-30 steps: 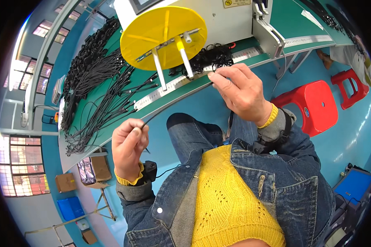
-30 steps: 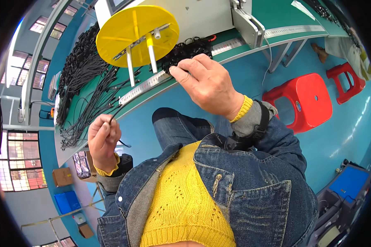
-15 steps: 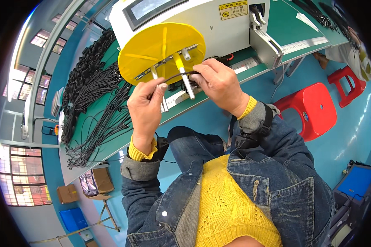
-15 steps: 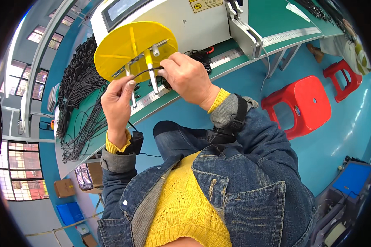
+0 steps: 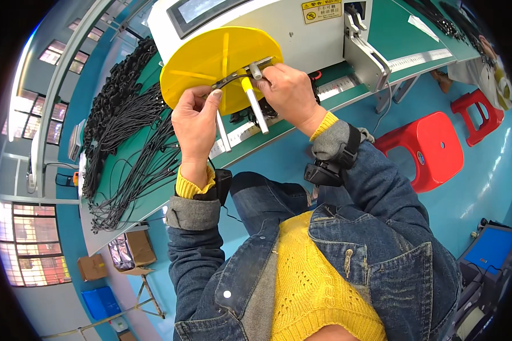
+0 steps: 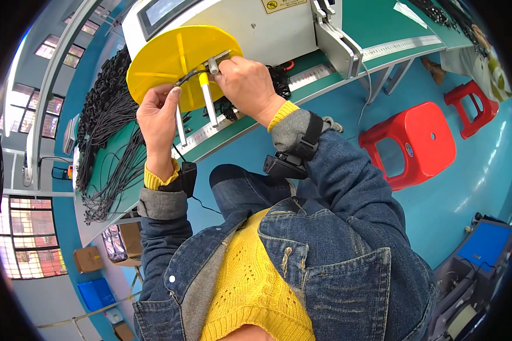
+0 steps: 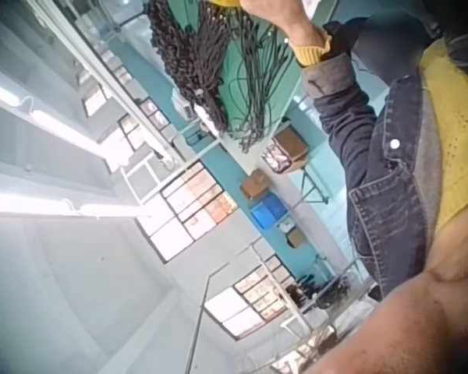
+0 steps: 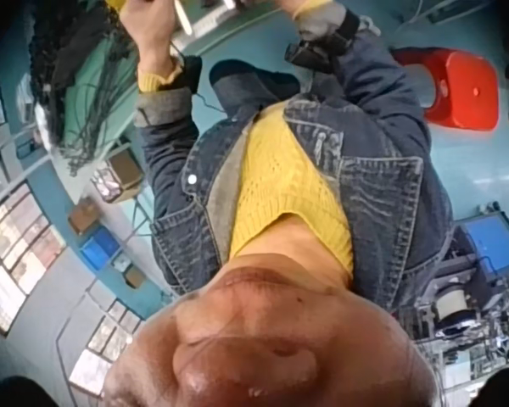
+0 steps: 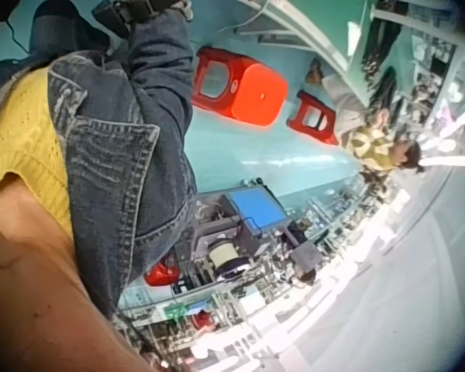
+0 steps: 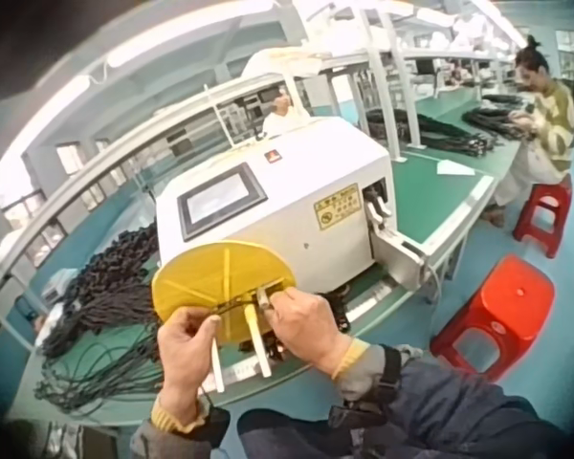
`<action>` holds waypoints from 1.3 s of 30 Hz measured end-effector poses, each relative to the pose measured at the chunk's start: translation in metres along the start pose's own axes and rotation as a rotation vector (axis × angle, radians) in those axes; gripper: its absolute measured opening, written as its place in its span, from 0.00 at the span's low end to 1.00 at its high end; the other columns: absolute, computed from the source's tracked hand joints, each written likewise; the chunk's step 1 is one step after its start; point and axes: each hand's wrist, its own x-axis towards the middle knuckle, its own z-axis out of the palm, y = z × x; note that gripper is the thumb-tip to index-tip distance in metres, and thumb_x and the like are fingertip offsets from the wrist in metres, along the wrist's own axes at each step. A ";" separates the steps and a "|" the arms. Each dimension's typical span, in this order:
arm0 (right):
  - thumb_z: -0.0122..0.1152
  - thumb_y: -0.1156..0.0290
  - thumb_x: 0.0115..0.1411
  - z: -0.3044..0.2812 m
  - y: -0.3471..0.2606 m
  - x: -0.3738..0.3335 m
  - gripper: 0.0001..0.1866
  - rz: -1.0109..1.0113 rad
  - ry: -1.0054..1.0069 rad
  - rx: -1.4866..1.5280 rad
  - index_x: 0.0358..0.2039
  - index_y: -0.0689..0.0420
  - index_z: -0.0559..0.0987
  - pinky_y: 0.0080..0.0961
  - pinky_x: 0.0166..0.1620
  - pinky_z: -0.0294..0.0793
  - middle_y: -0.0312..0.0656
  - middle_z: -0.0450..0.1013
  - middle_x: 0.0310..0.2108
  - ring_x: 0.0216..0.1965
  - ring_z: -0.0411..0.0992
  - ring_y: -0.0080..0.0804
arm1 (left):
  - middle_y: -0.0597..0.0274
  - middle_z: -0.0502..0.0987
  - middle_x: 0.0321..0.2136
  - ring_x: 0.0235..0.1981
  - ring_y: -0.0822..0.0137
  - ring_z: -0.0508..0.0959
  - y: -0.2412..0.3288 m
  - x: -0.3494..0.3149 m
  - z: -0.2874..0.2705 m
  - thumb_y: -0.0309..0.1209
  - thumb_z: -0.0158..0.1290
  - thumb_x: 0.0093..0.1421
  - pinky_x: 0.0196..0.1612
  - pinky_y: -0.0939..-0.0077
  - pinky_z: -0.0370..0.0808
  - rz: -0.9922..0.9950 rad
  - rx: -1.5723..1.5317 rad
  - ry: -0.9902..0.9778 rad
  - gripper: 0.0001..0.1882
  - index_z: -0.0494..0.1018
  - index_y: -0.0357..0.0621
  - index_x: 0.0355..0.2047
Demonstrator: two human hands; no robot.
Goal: Bundling and taping black electrical cables using a tabletop winding machine.
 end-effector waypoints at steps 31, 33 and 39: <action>0.58 0.70 0.49 -0.062 0.011 -0.135 0.07 0.317 -0.632 0.246 0.22 0.61 0.76 0.32 0.26 0.69 0.47 0.71 0.20 0.23 0.70 0.44 | 0.63 0.70 0.18 0.18 0.76 0.67 -0.007 -0.065 -0.018 0.24 0.52 0.55 0.21 0.84 0.63 0.258 0.242 0.174 0.10 0.75 0.35 0.38; 0.58 0.69 0.49 -0.061 0.010 -0.135 0.08 0.299 -0.675 0.236 0.22 0.61 0.76 0.33 0.27 0.69 0.47 0.71 0.21 0.24 0.70 0.46 | 0.63 0.71 0.18 0.19 0.76 0.68 -0.005 -0.068 -0.018 0.24 0.52 0.56 0.22 0.85 0.64 0.260 0.275 0.145 0.11 0.74 0.35 0.39; 0.57 0.69 0.50 -0.061 0.008 -0.137 0.08 0.321 -0.749 0.238 0.23 0.61 0.76 0.35 0.28 0.69 0.48 0.71 0.21 0.24 0.70 0.47 | 0.60 0.73 0.21 0.21 0.74 0.72 -0.006 -0.076 -0.012 0.24 0.50 0.57 0.25 0.83 0.68 0.178 0.168 0.171 0.13 0.71 0.33 0.43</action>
